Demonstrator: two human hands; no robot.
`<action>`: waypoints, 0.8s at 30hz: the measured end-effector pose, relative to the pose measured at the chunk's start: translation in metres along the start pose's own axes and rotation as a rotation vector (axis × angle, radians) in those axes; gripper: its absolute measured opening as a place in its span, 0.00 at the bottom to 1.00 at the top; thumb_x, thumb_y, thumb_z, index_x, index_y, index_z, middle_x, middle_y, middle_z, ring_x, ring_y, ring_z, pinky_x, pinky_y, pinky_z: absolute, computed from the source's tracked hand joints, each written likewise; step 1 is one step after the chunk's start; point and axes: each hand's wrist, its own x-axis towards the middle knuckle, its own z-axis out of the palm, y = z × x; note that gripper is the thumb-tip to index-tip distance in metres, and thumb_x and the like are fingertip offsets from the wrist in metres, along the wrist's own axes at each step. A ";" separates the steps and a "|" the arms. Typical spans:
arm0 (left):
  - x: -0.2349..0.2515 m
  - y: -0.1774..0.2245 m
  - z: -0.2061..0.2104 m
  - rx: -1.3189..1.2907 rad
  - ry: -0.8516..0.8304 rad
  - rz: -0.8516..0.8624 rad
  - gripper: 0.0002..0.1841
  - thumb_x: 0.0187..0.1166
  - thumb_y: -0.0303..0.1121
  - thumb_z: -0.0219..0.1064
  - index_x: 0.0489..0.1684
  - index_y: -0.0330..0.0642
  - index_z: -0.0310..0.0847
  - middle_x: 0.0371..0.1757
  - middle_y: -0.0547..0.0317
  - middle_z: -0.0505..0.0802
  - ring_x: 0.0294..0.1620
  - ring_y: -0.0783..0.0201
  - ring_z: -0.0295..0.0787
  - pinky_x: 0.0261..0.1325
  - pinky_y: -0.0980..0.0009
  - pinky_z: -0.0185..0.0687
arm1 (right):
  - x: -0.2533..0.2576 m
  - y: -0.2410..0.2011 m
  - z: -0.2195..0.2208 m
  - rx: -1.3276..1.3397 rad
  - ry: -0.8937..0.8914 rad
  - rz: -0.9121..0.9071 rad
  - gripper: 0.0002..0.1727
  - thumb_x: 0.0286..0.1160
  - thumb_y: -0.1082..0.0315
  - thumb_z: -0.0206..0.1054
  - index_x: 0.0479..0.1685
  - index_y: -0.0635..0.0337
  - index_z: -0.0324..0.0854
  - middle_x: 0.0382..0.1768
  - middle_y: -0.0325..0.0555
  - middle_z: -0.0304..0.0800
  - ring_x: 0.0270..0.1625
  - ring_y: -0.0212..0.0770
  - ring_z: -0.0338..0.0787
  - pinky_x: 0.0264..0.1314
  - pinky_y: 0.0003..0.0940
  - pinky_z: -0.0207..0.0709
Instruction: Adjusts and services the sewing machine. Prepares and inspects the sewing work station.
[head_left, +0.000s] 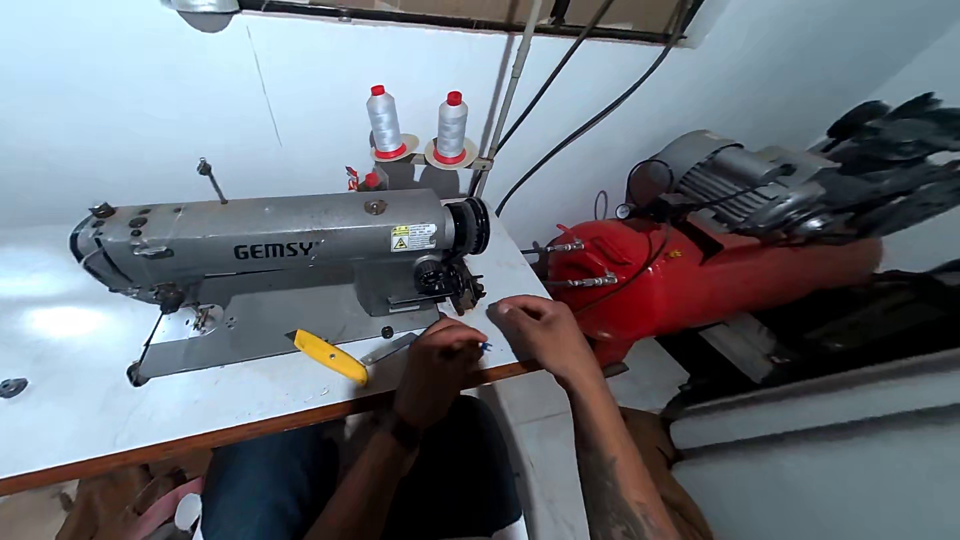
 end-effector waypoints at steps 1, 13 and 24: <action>-0.006 0.000 -0.004 -0.012 0.012 0.007 0.09 0.79 0.31 0.73 0.52 0.55 0.94 0.51 0.68 0.93 0.47 0.67 0.91 0.49 0.67 0.93 | 0.007 -0.005 0.003 -0.098 -0.031 0.010 0.11 0.78 0.50 0.73 0.41 0.45 0.95 0.33 0.37 0.93 0.34 0.41 0.90 0.38 0.53 0.86; -0.016 -0.009 -0.019 0.551 0.010 0.062 0.10 0.82 0.36 0.68 0.51 0.64 0.93 0.51 0.75 0.91 0.50 0.77 0.89 0.52 0.69 0.91 | 0.000 -0.005 0.003 -0.078 -0.152 0.071 0.09 0.73 0.54 0.76 0.30 0.46 0.94 0.21 0.39 0.87 0.21 0.40 0.82 0.22 0.44 0.77; -0.019 -0.009 -0.023 0.652 -0.117 0.024 0.09 0.81 0.35 0.67 0.50 0.60 0.93 0.53 0.70 0.90 0.53 0.70 0.87 0.57 0.65 0.88 | -0.032 -0.026 0.022 0.433 -0.112 0.141 0.07 0.77 0.62 0.73 0.38 0.54 0.94 0.23 0.45 0.83 0.19 0.34 0.72 0.20 0.27 0.66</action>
